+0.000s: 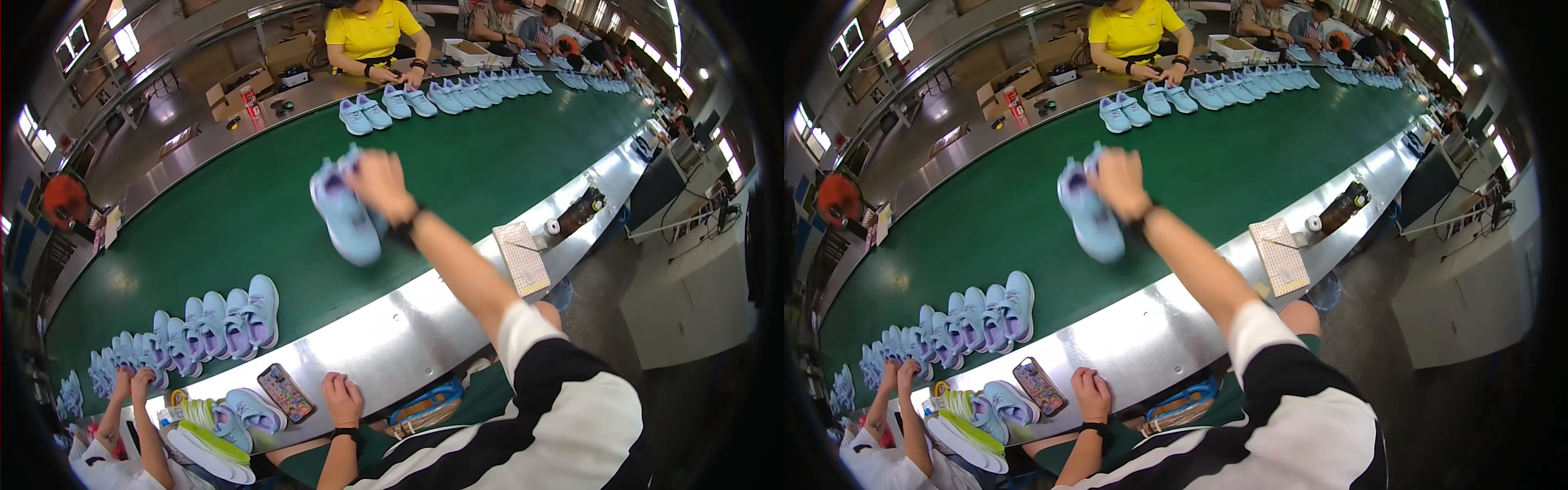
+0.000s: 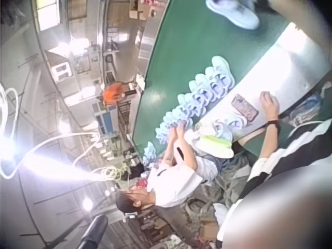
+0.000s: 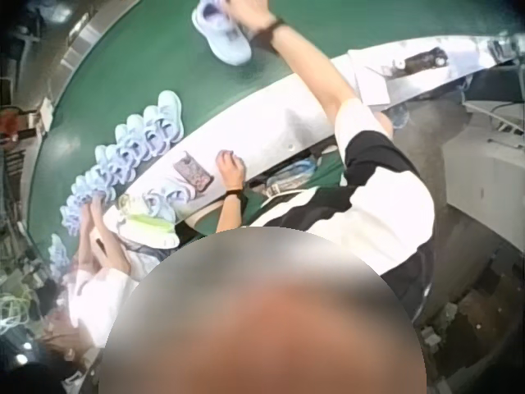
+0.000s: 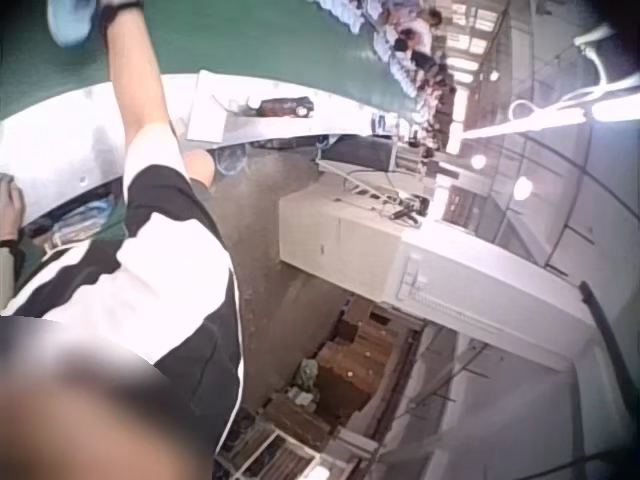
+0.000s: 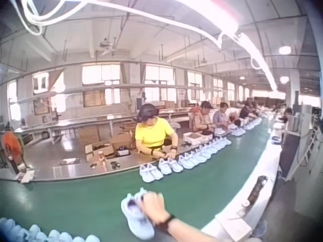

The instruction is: The person sits at a factory assembly line and repeatedly picks up pairs of light blue shoes from the conveyor belt. They turn the shoes over to inspect the soles and uppers, then place them back on the belt. The person also briefly handles a wrapped cushion and a smartphone.

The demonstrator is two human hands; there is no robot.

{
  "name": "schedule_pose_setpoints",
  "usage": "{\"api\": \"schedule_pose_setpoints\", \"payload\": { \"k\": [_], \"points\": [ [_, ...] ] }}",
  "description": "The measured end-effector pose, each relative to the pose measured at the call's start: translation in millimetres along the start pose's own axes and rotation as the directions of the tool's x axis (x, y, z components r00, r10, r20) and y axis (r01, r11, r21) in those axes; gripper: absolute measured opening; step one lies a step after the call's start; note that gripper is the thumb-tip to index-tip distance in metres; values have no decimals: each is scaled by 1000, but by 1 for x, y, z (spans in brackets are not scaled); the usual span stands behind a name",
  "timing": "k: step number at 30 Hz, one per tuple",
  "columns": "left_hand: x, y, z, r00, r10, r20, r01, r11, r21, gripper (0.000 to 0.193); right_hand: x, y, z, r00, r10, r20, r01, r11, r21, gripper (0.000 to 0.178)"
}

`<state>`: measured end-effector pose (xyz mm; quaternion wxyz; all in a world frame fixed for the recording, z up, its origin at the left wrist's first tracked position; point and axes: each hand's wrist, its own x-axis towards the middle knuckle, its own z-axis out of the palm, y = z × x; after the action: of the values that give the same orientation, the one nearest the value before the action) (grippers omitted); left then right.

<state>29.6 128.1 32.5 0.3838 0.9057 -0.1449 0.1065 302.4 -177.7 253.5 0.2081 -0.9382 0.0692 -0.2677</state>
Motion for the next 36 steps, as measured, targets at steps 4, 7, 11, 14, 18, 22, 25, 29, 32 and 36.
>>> {"api": "schedule_pose_setpoints", "payload": {
  "k": [4,7,11,14,18,22,25,29,32,36],
  "points": [
    [-2,-1,-3,1000,-15,22,16,999,-34,15,124,-12,8,963,121,-240,-147,985,-95,34],
    [-4,-4,0,997,-46,57,46,999,5,19,85,-39,51,992,-110,-65,116,988,106,23],
    [-7,-6,7,994,-30,104,31,999,-8,19,-74,-88,146,920,-225,320,69,898,435,35],
    [-9,-9,6,987,-52,155,55,998,-17,23,-177,-141,206,681,-354,641,-30,861,507,53],
    [-8,-4,7,993,15,118,-24,997,76,31,-252,-185,236,787,-223,576,116,969,217,55],
    [-1,7,-3,995,23,101,-32,995,92,29,-236,-219,250,506,-40,861,419,885,-205,48],
    [5,15,-10,995,28,98,-37,995,96,28,-251,-226,256,828,-325,457,485,824,-292,31],
    [10,21,-15,994,25,103,-36,994,107,26,-266,-213,270,853,-370,368,389,921,25,22],
    [12,26,-17,995,30,99,-40,994,97,25,-248,-196,267,761,-333,557,365,929,56,17],
    [13,30,-21,996,50,68,-55,996,76,24,-217,-160,215,774,-360,520,317,932,173,25]
  ]
}}
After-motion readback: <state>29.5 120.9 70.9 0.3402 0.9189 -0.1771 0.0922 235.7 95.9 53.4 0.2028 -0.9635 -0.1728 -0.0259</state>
